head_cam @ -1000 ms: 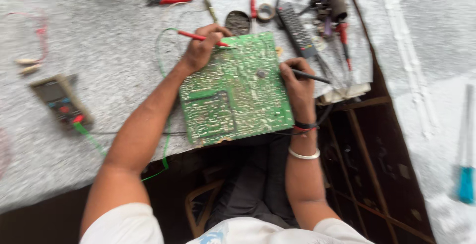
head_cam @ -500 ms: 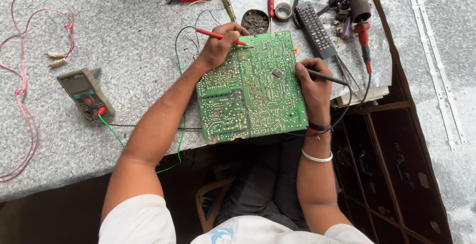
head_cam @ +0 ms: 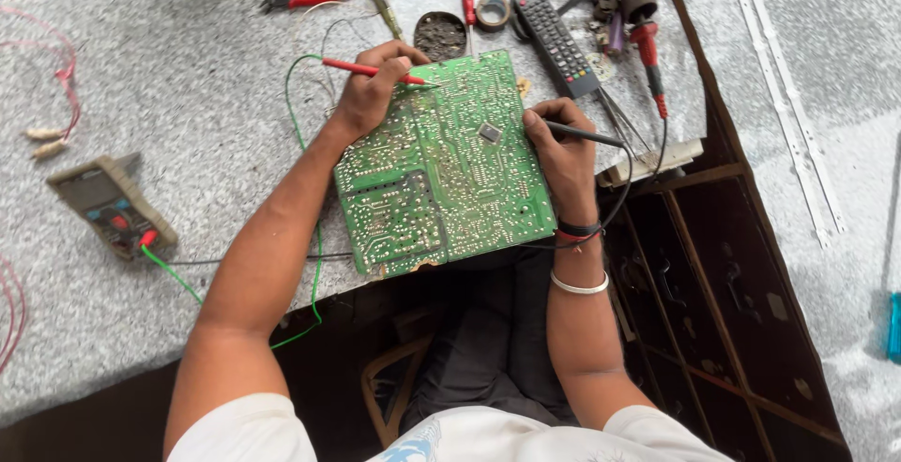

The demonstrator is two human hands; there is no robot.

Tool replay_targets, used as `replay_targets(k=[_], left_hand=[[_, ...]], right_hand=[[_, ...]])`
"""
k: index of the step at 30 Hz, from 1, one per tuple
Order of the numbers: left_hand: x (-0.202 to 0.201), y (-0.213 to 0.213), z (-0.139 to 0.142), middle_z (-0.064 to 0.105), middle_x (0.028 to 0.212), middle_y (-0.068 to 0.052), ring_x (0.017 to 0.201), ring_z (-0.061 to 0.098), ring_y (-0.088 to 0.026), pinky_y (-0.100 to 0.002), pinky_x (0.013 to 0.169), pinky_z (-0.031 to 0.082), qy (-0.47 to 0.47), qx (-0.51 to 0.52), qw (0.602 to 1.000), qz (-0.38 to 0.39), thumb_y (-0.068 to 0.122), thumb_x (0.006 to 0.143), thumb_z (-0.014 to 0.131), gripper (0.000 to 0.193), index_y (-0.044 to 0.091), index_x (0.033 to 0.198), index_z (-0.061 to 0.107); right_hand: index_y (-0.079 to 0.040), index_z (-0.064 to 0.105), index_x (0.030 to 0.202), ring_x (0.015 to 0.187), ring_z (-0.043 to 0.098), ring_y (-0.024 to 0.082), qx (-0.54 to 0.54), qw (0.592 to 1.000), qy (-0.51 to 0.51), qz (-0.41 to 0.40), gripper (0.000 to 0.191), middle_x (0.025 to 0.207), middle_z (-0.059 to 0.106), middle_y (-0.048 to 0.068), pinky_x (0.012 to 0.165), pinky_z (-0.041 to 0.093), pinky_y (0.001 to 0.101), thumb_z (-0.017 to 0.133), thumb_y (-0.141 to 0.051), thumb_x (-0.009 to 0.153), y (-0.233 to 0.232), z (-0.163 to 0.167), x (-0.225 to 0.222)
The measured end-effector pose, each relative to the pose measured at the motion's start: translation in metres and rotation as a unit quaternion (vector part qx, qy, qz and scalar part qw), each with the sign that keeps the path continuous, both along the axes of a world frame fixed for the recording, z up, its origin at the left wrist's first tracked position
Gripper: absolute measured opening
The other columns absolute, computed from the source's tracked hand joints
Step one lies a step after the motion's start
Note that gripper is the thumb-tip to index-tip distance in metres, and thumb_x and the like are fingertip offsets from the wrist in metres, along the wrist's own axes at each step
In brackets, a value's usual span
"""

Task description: The person holds a green circuit board on the workbench and probes its solder points with the red and black multimeter leads, moving the probes to different spots across the board while checking readings on the multimeter resting on the bench.

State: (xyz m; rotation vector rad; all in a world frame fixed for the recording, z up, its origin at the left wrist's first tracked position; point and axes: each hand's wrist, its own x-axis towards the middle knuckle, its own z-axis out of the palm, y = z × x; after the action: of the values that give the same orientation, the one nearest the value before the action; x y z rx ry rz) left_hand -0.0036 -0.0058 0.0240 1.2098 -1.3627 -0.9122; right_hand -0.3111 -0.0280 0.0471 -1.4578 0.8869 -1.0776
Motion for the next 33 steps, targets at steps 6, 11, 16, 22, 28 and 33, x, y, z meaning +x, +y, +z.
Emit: replay_targets(k=[6,11,16,22,28,33], left_hand=[[-0.001,0.002,0.005,0.062,0.087,-0.002,0.083,0.052,-0.011,-0.028,0.076,0.043,-0.016,-0.003,1.0,-0.003,0.027,0.098,0.049,0.038,-0.003,0.107,0.07],[0.0,0.002,0.003,0.064,0.088,-0.002,0.083,0.054,-0.01,-0.028,0.076,0.046,-0.019,-0.009,1.0,-0.009,0.028,0.098,0.048,0.039,-0.002,0.107,0.071],[0.001,0.003,0.002,0.061,0.084,-0.002,0.082,0.051,-0.01,-0.028,0.075,0.043,-0.017,0.002,1.0,-0.001,0.028,0.099,0.048,0.039,-0.002,0.108,0.072],[0.001,0.004,0.005,0.061,0.085,-0.002,0.081,0.05,-0.01,-0.029,0.075,0.043,-0.027,0.006,1.0,0.004,0.028,0.099,0.05,0.039,-0.002,0.108,0.071],[0.001,0.004,0.007,0.064,0.089,-0.003,0.086,0.053,-0.01,-0.028,0.08,0.044,-0.018,0.001,1.0,-0.003,0.028,0.098,0.049,0.039,-0.002,0.107,0.071],[-0.001,0.005,0.008,0.068,0.095,-0.004,0.09,0.057,-0.011,-0.028,0.085,0.046,-0.006,-0.015,1.0,-0.008,0.028,0.098,0.049,0.038,-0.003,0.106,0.07]], right_hand=[[-0.001,0.069,0.101,0.079,0.056,0.004,-0.013,1.0,0.007,-0.001,0.02,0.087,0.066,-0.002,0.07,0.046,0.0204,0.077,-0.018,0.098,-0.001,-0.001,-0.001],[-0.001,0.068,0.099,0.077,0.055,0.004,0.003,1.0,0.003,0.0,0.02,0.085,0.065,-0.003,0.068,0.045,0.0201,0.078,-0.019,0.097,-0.002,-0.003,-0.001],[-0.002,0.069,0.101,0.079,0.056,0.004,0.009,1.0,-0.009,0.013,0.019,0.088,0.065,-0.002,0.07,0.046,0.0203,0.077,-0.019,0.098,-0.001,-0.002,-0.003],[-0.003,0.068,0.104,0.086,0.063,0.005,0.087,0.993,-0.066,0.033,0.018,0.094,0.07,-0.001,0.079,0.053,0.0213,0.073,-0.019,0.1,-0.001,0.006,-0.007],[-0.004,0.067,0.102,0.086,0.066,0.006,0.103,0.992,-0.068,0.022,0.018,0.097,0.072,-0.001,0.077,0.055,0.022,0.073,-0.021,0.098,0.0,0.007,-0.007],[-0.004,0.068,0.101,0.077,0.059,0.004,0.063,0.998,-0.008,0.001,0.02,0.088,0.068,-0.003,0.067,0.048,0.0203,0.075,-0.022,0.098,-0.004,0.002,-0.006]])
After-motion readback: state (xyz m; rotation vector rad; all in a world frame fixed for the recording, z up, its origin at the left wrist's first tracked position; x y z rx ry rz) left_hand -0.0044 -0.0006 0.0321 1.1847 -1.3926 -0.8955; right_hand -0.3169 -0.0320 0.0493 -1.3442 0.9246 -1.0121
